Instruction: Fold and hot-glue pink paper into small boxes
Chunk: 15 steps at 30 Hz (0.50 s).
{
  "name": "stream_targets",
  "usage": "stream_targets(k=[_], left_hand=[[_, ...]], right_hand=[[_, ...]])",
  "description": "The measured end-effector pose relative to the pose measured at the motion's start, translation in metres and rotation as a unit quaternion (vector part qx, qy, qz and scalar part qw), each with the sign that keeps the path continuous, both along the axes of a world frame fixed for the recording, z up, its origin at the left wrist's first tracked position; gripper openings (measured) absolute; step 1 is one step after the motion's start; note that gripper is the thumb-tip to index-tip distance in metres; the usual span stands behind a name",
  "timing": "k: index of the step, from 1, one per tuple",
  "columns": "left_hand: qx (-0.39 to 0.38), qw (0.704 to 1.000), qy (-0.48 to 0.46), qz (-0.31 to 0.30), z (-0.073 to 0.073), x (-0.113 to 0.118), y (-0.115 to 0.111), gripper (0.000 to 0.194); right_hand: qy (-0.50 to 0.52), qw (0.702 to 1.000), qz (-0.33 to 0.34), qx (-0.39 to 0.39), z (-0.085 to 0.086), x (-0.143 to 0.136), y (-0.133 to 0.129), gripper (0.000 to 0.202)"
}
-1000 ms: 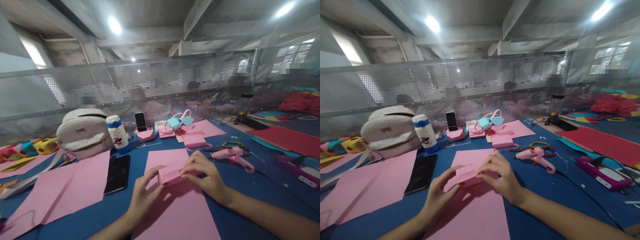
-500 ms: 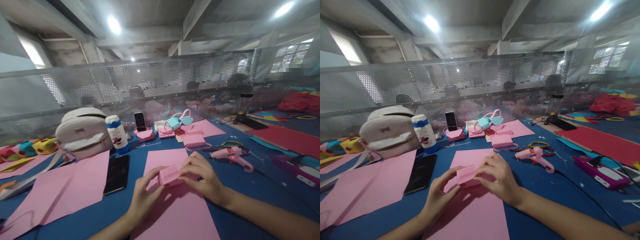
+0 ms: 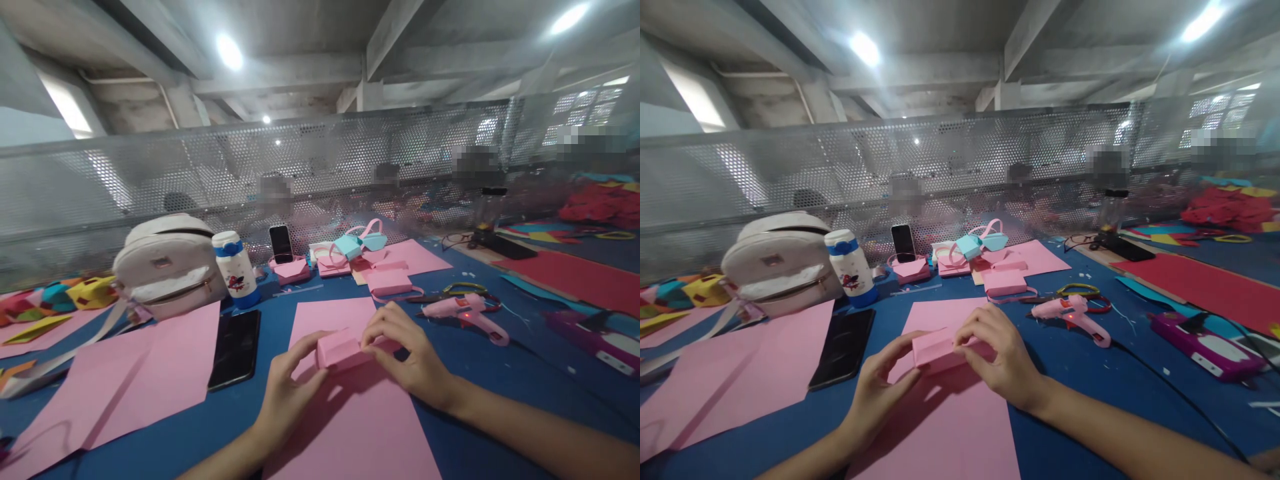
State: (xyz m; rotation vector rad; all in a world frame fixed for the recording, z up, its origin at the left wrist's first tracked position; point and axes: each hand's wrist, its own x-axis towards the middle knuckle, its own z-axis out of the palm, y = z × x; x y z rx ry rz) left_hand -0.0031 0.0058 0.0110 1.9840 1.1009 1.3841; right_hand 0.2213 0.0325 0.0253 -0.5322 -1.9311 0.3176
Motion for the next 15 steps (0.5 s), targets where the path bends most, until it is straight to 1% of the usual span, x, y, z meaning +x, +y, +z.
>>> stream_targets(k=[5, 12, 15], left_hand=[[0.006, 1.000, -0.005, 0.008, -0.0010, -0.0015, 0.0016, 0.028], [0.000, 1.000, -0.003, 0.001, -0.0023, -0.0026, 0.0008, 0.028], [0.001, 1.000, -0.007, -0.008, -0.0024, -0.0026, 0.0017, 0.029]], right_hand=[[0.027, 1.000, -0.013, -0.007, -0.0007, 0.0027, 0.0046, 0.017], [0.023, 1.000, -0.005, 0.000, -0.0022, 0.0040, 0.0060, 0.025], [0.022, 1.000, 0.001, 0.001, -0.0029, 0.0043, 0.0064, 0.023]])
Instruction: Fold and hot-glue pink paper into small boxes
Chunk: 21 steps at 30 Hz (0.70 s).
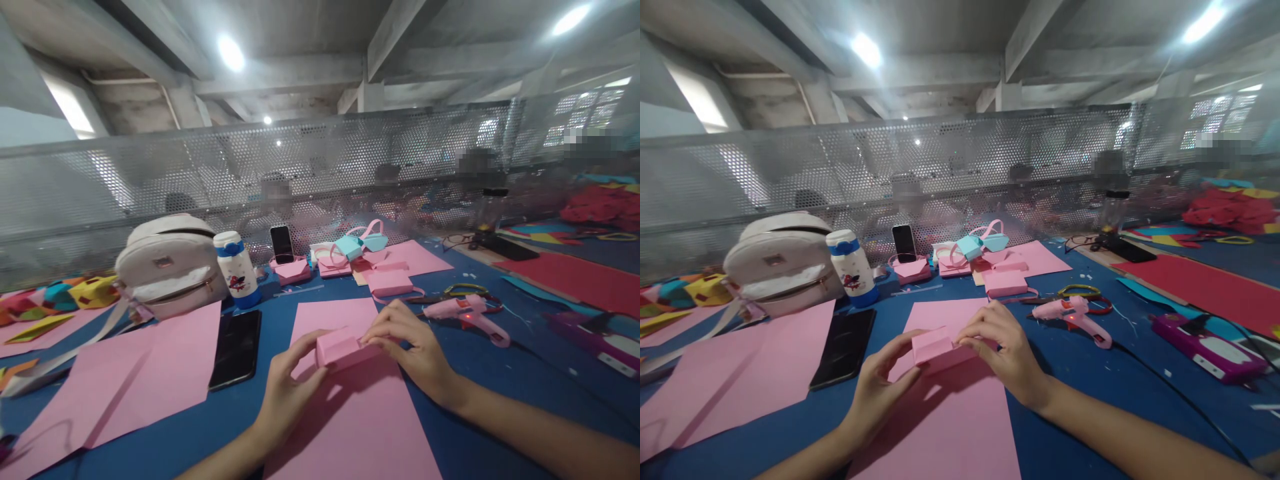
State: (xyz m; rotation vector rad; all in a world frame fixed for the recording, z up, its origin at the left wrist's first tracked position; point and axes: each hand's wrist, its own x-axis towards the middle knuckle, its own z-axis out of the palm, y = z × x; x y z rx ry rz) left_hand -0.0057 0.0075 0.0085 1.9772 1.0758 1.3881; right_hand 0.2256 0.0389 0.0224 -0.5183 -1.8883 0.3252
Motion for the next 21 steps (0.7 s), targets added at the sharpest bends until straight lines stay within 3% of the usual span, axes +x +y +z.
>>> stream_targets(k=[6, 21], left_hand=[[0.001, 1.000, -0.007, -0.006, 0.0001, 0.0000, -0.0001, 0.030], [0.008, 1.000, 0.008, 0.005, -0.0020, -0.0007, -0.0006, 0.030]], right_hand=[[-0.001, 1.000, 0.007, -0.004, 0.0007, -0.0007, -0.0018, 0.004], [0.009, 1.000, 0.013, 0.007, 0.0009, -0.0008, -0.0020, 0.025]])
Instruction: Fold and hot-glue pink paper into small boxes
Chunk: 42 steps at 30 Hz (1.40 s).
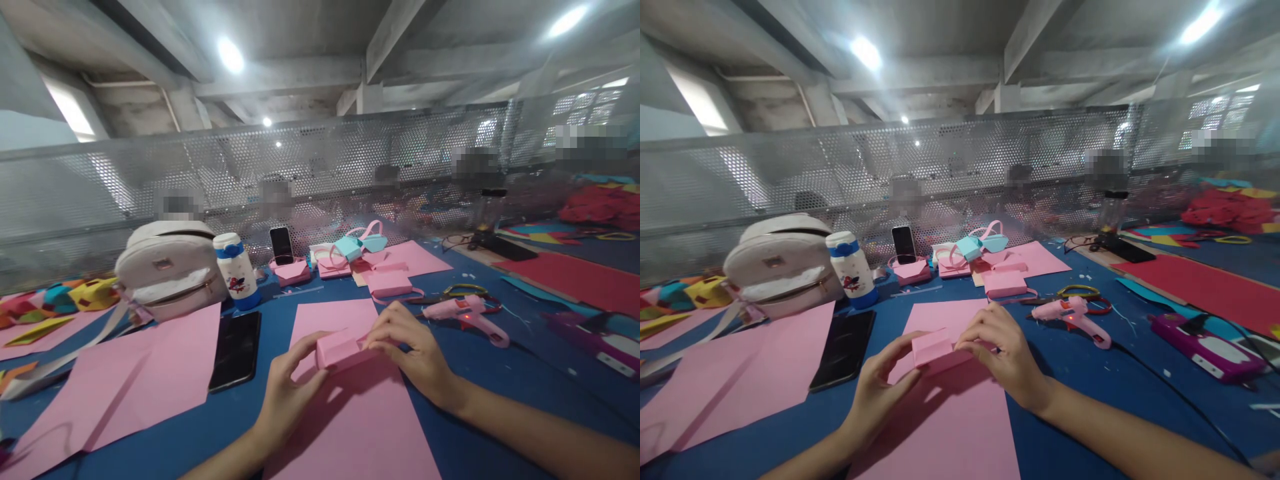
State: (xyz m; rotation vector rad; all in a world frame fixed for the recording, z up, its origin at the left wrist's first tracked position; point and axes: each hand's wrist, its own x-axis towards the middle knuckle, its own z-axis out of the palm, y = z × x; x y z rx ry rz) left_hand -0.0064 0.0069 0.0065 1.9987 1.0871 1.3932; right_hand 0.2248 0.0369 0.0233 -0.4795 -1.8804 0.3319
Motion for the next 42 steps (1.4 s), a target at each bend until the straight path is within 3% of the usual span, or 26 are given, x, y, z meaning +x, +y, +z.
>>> stream_targets(k=[22, 36, 42], left_hand=[[-0.019, 1.000, -0.011, -0.009, 0.0013, -0.0002, 0.0001, 0.031], [-0.051, 0.998, -0.022, -0.013, 0.0027, 0.0004, -0.0009, 0.036], [-0.050, 0.998, -0.030, -0.019, 0.0029, 0.0015, -0.0018, 0.039]], right_hand=[[-0.008, 1.000, 0.001, 0.008, -0.0016, 0.0000, 0.0004, 0.001], [-0.103, 0.988, -0.023, 0.110, 0.0016, -0.0016, -0.0083, 0.011], [-0.131, 0.983, -0.060, 0.110, 0.0008, -0.0011, -0.0084, 0.015]])
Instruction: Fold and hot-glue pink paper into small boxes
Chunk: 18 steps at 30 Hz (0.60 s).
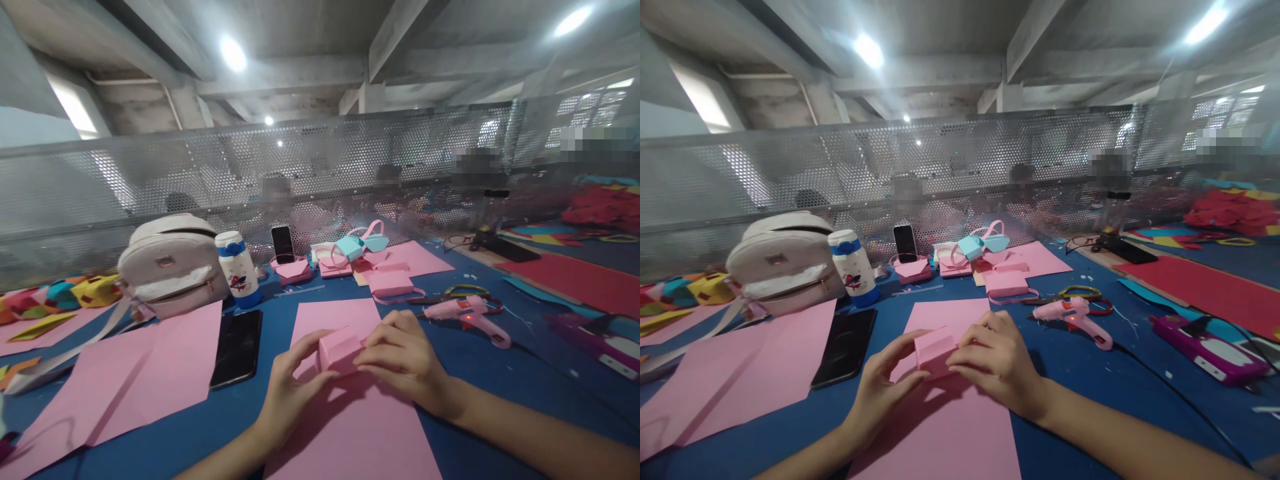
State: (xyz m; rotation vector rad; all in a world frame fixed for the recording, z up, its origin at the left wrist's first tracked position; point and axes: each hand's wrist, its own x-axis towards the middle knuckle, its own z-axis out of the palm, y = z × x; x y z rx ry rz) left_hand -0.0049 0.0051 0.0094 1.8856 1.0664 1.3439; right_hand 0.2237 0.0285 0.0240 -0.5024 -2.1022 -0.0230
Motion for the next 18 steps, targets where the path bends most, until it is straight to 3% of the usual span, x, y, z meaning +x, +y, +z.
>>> stream_targets(k=[6, 18], left_hand=[[-0.009, 1.000, 0.014, 0.005, -0.001, 0.000, 0.000, 0.052], [-0.031, 0.999, 0.029, 0.001, 0.002, 0.006, -0.004, 0.055]], right_hand=[[0.021, 1.000, 0.014, -0.015, -0.001, -0.004, -0.002, 0.011], [0.003, 1.000, -0.007, 0.011, -0.001, -0.016, -0.015, 0.027]])
